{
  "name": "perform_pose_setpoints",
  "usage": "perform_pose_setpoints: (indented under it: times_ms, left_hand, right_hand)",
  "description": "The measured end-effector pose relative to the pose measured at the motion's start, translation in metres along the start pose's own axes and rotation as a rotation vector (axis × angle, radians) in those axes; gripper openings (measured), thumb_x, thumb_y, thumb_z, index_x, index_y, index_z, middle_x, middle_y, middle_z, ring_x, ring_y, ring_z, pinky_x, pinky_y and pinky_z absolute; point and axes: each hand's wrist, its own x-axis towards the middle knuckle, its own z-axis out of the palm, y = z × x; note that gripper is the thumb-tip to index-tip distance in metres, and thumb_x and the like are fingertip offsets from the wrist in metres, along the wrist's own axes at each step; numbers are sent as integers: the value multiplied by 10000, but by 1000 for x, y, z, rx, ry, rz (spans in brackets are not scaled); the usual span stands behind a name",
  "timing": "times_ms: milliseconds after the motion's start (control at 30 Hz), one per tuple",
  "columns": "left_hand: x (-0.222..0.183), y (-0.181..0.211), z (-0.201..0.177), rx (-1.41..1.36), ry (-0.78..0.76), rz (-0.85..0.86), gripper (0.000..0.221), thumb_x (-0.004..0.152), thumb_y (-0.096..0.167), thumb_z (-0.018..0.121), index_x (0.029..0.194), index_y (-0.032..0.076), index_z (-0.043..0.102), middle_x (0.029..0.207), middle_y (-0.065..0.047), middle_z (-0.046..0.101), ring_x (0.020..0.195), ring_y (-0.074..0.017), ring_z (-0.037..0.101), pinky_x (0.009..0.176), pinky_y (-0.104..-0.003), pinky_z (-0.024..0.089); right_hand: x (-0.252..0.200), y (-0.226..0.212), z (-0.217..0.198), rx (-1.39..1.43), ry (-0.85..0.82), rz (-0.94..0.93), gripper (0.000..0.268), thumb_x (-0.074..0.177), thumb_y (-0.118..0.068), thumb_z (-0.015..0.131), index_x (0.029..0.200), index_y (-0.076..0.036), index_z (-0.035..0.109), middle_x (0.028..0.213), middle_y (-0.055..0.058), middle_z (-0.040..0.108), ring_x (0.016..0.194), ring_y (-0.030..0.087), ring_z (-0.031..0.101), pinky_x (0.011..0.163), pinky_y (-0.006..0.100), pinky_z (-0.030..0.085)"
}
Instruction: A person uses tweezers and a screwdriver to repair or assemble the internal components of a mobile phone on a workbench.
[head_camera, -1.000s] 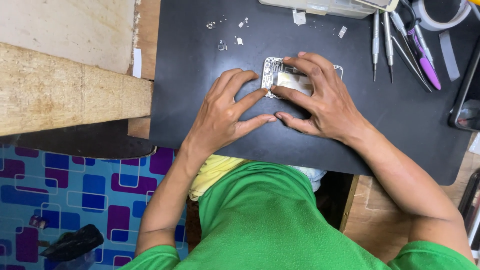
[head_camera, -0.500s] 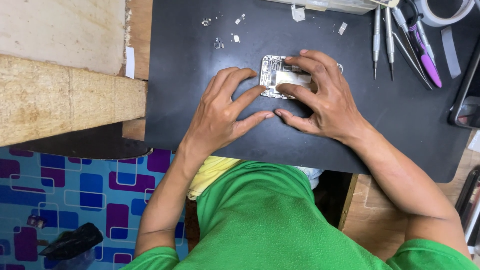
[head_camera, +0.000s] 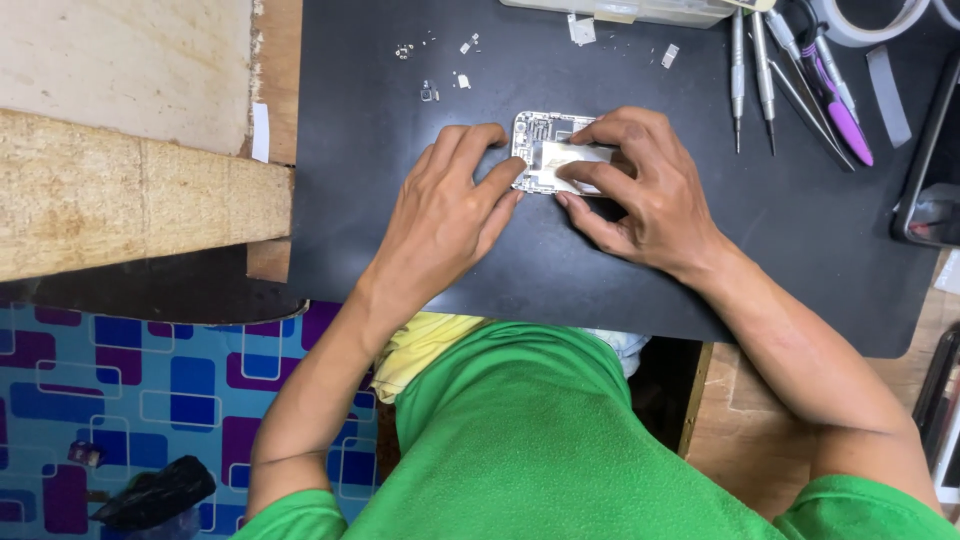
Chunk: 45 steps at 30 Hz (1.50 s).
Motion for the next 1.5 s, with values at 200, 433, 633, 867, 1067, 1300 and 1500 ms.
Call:
perform_pose_setpoints:
  times_ms: [200,433,633,867,1067,1300,1500]
  left_hand:
    - [1,1,-3,-44,-28,-18,189,988,92,705,1145,11,638,1223,-172,547,1070,-346,537,857,-459,506]
    - [-1,1,-3,-95,1,-24,165,990,69,705,1135,10,655,1219,-172,547,1078,-348,532,877,-459,495]
    - [-5,1,4,-125,46,-40,167,996,82,714,1142,17,664,1211,-164,555,1097,-345,543,882,-457,494]
    - [-2,-1,11,-151,102,12,172,997,96,739,1124,5,668,1194,-183,579,1090,-367,548,894,-472,482]
    - [-3,-1,15,-150,136,-14,169,1005,95,740,1144,12,692,1203,-188,592,1082,-366,554,915,-467,497]
    - [-8,-2,13,-143,140,-25,154,1012,97,736,1138,21,691,1197,-174,583,1090,-366,550,914,-474,492]
    - [-11,-3,13,-161,134,-41,128,1019,105,709,1126,40,683,1193,-154,569,1095,-340,536,888,-468,486]
  right_hand:
    - [4,-4,-3,2,-55,-18,152,1031,-138,760,1127,-24,728,1219,162,639,1126,370,586,913,463,511]
    - [5,-2,-14,-18,-60,-51,181,1048,-123,735,1169,3,689,1219,203,646,1115,402,603,955,502,512]
    - [-7,15,-54,-184,-15,142,150,1134,-50,706,1194,78,754,1129,219,738,1005,375,644,918,459,497]
    - [-63,63,-122,-359,-13,588,144,1110,40,720,1239,55,784,1014,150,694,855,260,629,833,399,498]
    - [-44,61,-99,-224,-71,636,77,1100,-25,765,1121,50,765,971,165,713,756,212,628,759,368,523]
    - [-48,94,-71,-575,-108,642,107,980,-223,732,1034,-151,789,920,5,744,828,313,720,676,480,512]
    - [-51,93,-74,-669,-166,626,128,1040,-247,786,1092,-130,789,1008,72,742,843,376,712,643,523,512]
